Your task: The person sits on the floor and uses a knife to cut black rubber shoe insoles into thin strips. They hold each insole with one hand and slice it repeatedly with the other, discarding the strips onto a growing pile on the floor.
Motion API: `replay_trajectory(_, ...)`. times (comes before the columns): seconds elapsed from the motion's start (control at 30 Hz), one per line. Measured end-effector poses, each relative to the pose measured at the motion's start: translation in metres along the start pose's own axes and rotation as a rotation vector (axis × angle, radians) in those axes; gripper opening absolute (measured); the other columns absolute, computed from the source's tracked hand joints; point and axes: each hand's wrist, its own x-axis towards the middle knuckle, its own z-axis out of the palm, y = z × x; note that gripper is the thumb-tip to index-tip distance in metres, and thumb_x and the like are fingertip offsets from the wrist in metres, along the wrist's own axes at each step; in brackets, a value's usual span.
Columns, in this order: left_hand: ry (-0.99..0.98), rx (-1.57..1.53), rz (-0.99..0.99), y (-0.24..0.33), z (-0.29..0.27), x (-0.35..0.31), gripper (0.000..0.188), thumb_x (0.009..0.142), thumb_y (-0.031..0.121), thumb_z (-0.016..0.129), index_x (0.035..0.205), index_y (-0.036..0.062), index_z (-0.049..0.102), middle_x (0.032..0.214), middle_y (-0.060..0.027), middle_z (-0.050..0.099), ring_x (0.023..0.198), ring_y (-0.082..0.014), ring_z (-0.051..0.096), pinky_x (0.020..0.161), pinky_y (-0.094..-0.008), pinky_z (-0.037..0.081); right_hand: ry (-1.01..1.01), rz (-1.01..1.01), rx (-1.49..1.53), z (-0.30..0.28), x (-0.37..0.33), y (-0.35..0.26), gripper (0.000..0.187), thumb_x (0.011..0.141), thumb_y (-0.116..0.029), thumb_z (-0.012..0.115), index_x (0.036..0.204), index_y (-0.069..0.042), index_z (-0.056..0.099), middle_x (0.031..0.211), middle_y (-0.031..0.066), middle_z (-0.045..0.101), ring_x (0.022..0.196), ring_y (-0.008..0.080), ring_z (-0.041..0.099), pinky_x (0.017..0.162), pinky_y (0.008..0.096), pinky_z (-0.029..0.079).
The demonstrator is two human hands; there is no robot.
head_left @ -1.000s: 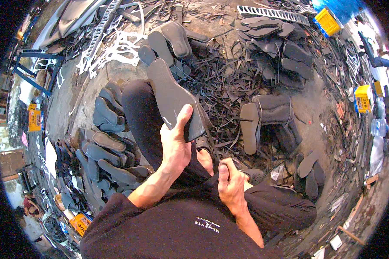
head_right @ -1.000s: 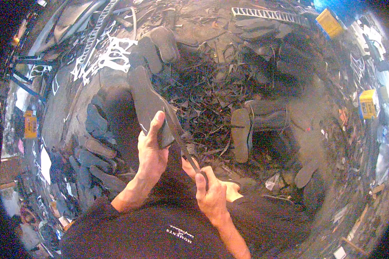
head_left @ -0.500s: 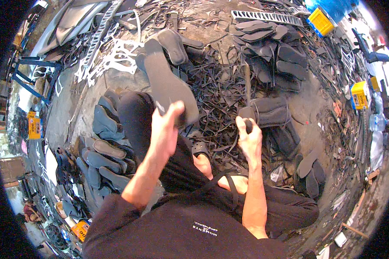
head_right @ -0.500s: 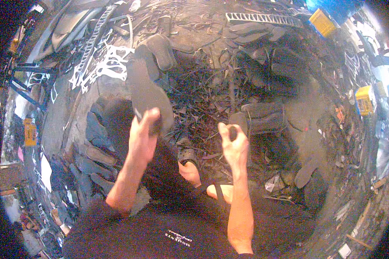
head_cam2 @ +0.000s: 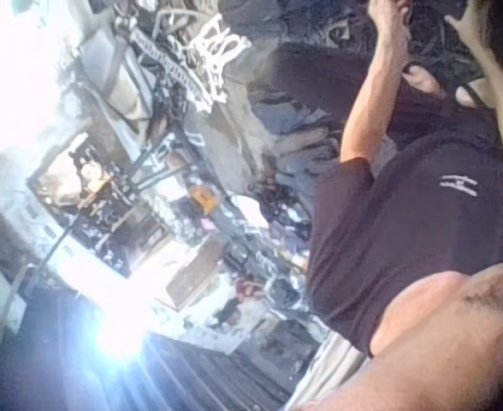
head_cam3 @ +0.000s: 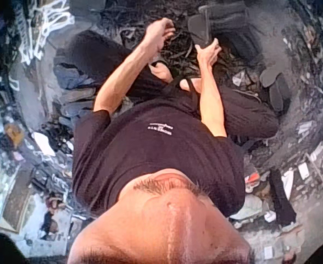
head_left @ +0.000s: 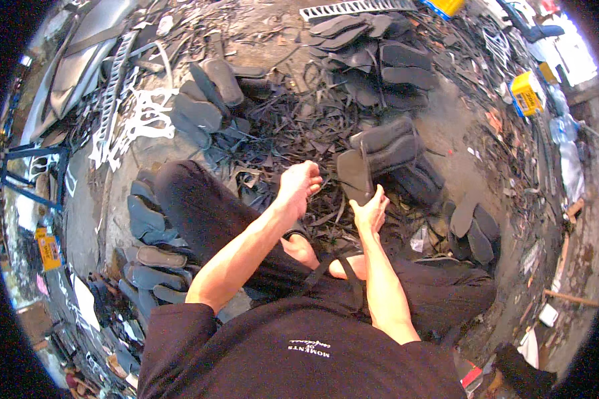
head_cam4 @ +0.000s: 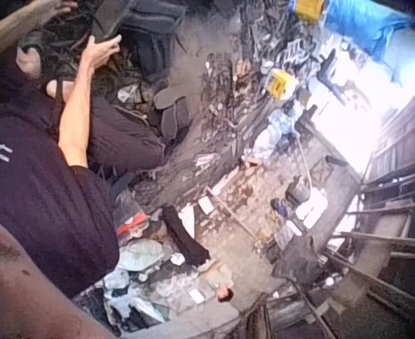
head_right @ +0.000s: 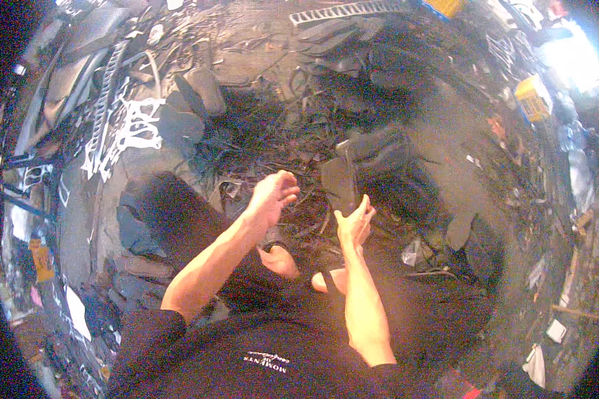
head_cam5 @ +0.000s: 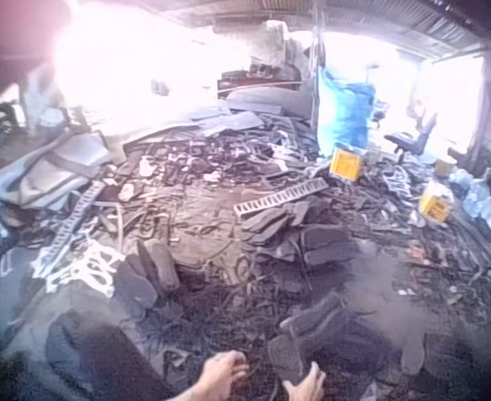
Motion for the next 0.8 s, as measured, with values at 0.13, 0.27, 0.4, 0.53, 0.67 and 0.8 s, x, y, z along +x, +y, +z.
replay_trajectory(0.13, 0.159, 0.287, -0.064, -0.079, 0.022, 0.041, 0.03, 0.086, 0.024, 0.079, 0.1, -0.0007, 0.069, 0.095, -0.0083, 0.07, 0.085, -0.0204, 0.067, 0.077, -0.0344, 0.056, -0.057, -0.082, 0.026, 0.019, 0.033, 0.017, 0.074, 0.078, -0.03, 0.094, 0.14, -0.004, 0.062, 0.101, 0.0211, 0.075, 0.099, 0.0389, 0.073, 0.088, 0.0496, 0.058)
replay_trajectory(0.27, 0.1, 0.484, 0.014, -0.072, 0.05, -0.011, 0.057, 0.091, 0.047, 0.083, 0.114, -0.0035, 0.071, 0.099, -0.0096, 0.074, 0.089, -0.0216, 0.067, 0.086, -0.0359, 0.054, -0.338, 0.154, 0.689, -0.059, 0.015, -0.04, 0.034, 0.093, -0.025, 0.084, 0.114, -0.001, 0.071, 0.071, 0.0043, 0.065, 0.053, 0.0196, 0.062, 0.051, 0.0379, 0.053)
replay_trajectory(0.4, -0.127, 0.57, 0.394, -0.031, 0.053, -0.032, 0.047, 0.102, 0.043, 0.076, 0.114, -0.0023, 0.073, 0.097, -0.0084, 0.077, 0.084, -0.0168, 0.065, 0.078, -0.0365, 0.054, -0.289, 0.053, 0.769, -0.122, -0.015, -0.09, 0.035, 0.103, -0.034, 0.074, 0.115, -0.002, 0.07, 0.068, -0.0004, 0.057, 0.048, 0.0098, 0.051, 0.046, 0.0302, 0.043)
replay_trajectory(0.53, -0.058, 0.342, 0.528, 0.017, 0.051, -0.054, 0.047, 0.106, 0.041, 0.07, 0.119, -0.0045, 0.07, 0.107, -0.0112, 0.078, 0.091, -0.0169, 0.066, 0.087, -0.0344, 0.054, -0.337, -0.207, 0.7, -0.17, -0.068, -0.085, 0.058, 0.117, -0.052, 0.033, 0.106, -0.007, 0.068, 0.06, -0.005, 0.05, 0.048, 0.005, 0.042, 0.046, 0.0253, 0.033)
replay_trajectory(0.67, -0.093, 0.134, 0.425, 0.055, 0.04, -0.069, 0.047, 0.107, 0.044, 0.068, 0.121, -0.0012, 0.069, 0.105, -0.0071, 0.075, 0.093, -0.0123, 0.063, 0.091, -0.0296, 0.05, -0.407, -0.405, 0.355, -0.188, -0.109, -0.063, 0.055, 0.111, -0.056, 0.045, 0.101, -0.004, 0.062, 0.064, 0.0067, 0.054, 0.058, 0.0213, 0.054, 0.057, 0.04, 0.042)
replay_trajectory(0.8, -0.001, 0.151, 0.405, 0.067, 0.042, -0.08, 0.05, 0.105, 0.047, 0.07, 0.124, 0.0014, 0.062, 0.105, -0.0046, 0.073, 0.088, -0.0123, 0.063, 0.081, -0.0323, 0.054, -0.365, -0.342, 0.37, -0.195, -0.137, -0.051, 0.05, 0.11, -0.053, 0.05, 0.105, -0.005, 0.062, 0.083, 0.0184, 0.073, 0.076, 0.0394, 0.075, 0.068, 0.0472, 0.055)
